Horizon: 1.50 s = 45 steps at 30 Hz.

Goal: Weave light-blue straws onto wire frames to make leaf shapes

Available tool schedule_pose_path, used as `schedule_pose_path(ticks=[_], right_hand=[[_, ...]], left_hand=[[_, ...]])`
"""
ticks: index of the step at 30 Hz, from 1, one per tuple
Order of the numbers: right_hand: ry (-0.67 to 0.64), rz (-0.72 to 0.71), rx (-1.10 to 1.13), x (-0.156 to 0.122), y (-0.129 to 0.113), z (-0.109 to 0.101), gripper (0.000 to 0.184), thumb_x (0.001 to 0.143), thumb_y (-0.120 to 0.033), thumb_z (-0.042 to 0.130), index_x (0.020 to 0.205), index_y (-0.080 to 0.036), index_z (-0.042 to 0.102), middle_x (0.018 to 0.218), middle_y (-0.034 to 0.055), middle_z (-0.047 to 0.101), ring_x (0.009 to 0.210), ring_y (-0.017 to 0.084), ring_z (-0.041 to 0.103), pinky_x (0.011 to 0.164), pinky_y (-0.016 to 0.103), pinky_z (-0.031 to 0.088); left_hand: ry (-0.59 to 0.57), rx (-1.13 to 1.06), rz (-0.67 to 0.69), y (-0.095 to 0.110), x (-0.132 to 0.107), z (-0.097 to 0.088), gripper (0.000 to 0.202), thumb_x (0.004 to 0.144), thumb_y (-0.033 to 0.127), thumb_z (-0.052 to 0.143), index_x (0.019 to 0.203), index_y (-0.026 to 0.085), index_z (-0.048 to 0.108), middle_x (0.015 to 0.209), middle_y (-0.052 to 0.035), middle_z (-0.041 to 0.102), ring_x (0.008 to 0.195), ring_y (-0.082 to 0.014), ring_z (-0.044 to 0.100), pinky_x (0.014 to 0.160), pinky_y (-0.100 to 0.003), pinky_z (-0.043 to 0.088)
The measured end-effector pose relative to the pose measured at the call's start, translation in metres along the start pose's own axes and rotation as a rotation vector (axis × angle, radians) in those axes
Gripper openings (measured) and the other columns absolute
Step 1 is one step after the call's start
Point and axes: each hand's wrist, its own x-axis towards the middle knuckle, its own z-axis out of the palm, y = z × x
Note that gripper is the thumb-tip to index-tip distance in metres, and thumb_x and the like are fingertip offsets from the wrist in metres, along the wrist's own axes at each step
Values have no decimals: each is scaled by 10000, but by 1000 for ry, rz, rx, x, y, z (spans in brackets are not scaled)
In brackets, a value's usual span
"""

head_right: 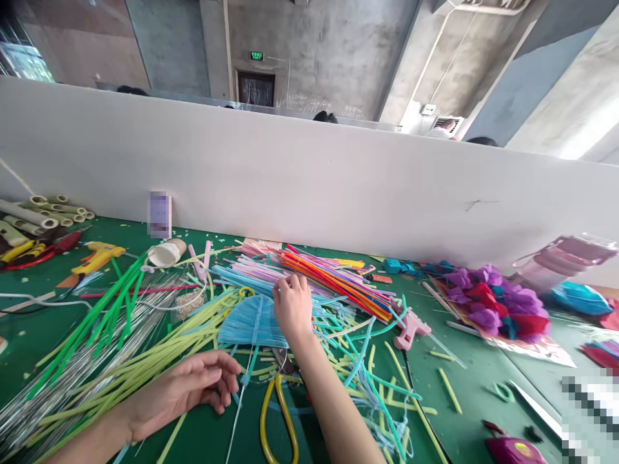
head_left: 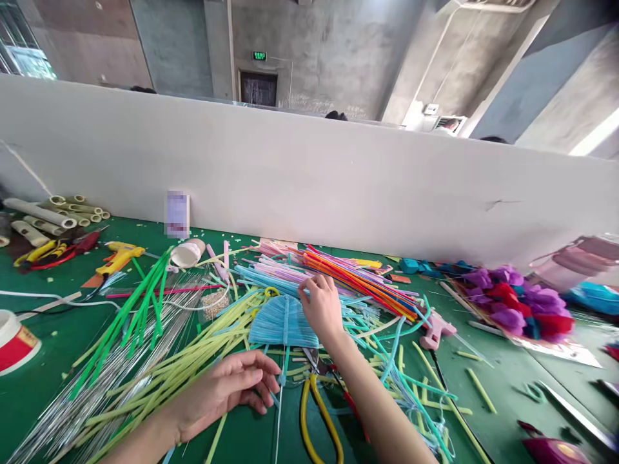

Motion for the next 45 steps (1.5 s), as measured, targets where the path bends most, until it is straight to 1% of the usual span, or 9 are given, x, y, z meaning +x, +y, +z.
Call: schedule_pose_path(ticks=[4, 8, 15, 18, 21, 24, 27, 38, 45], right_hand=[[77, 26, 111, -4, -10, -29, 98, 946, -220, 521, 927, -203, 616, 955, 57, 691, 929, 220, 597, 836, 340, 463], [242, 167, 619, -27, -23, -79, 308, 941, -332, 562, 1239, -268, 515, 902, 3, 683, 599, 150, 629, 606, 307, 502], [-164, 590, 1470, -89, -1, -140, 310, 767, -406, 759, 1021, -237, 710, 875, 49, 702, 482, 136, 585, 441, 282, 444], [-3, 719, 1710, -104, 13, -136, 308, 625, -315, 870, 870, -227, 706, 675, -1, 638, 481, 91, 507, 477, 240, 438], [73, 742, 1889, -106, 19, -124, 208, 731, -303, 802, 703, -199, 624, 482, -56, 455, 416, 49, 352, 450, 199, 396], [115, 837, 1969, -101, 19, -113, 200, 779, -316, 768, 739, -189, 618, 504, -59, 436, 449, 54, 363, 454, 182, 403], [110, 923, 1979, -97, 17, -106, 207, 771, -316, 781, 799, -180, 627, 550, -54, 465, 491, 60, 404, 465, 175, 418], [256, 952, 2325, -96, 25, -106, 48, 892, -182, 584, 860, -200, 552, 584, -66, 478, 504, 78, 467, 466, 201, 428], [350, 983, 1898, -98, 27, -93, 195, 837, -320, 667, 735, -192, 560, 529, -63, 440, 495, 82, 435, 487, 200, 429]], left_hand=[[29, 25, -36, 1, 1, 1, 247, 932, 296, 587, 1067, 117, 693, 983, -120, 673, 886, -202, 640, 811, -331, 481], [66, 32, -52, 2, 1, 3, 264, 942, 332, 571, 1055, 121, 682, 947, -110, 685, 838, -191, 644, 774, -325, 490], [71, 60, -64, 5, 0, 3, 313, 943, 398, 554, 1042, 118, 654, 929, -106, 691, 811, -176, 650, 766, -309, 502], [89, 206, -86, 0, 3, 8, 374, 931, 488, 525, 1040, 143, 616, 919, -87, 679, 698, -157, 645, 606, -261, 490], [196, 604, -79, -15, 8, 17, 390, 907, 564, 497, 996, 193, 575, 815, -16, 637, 432, -93, 499, 402, -224, 294], [374, 1041, 42, -32, 13, 27, 281, 878, 484, 559, 927, 207, 566, 582, 38, 505, 495, -138, 488, 470, -246, 247], [409, 1178, 25, -38, 14, 33, 206, 890, 412, 519, 915, 213, 563, 525, 52, 442, 463, -143, 422, 480, -272, 212], [340, 266, 217, -2, -5, 41, 302, 899, 512, 571, 883, 211, 553, 597, 39, 514, 549, -121, 485, 518, -233, 403], [380, 84, 227, -12, 2, 39, 339, 892, 472, 613, 1063, 181, 634, 852, -61, 666, 735, -172, 619, 591, -266, 498]])
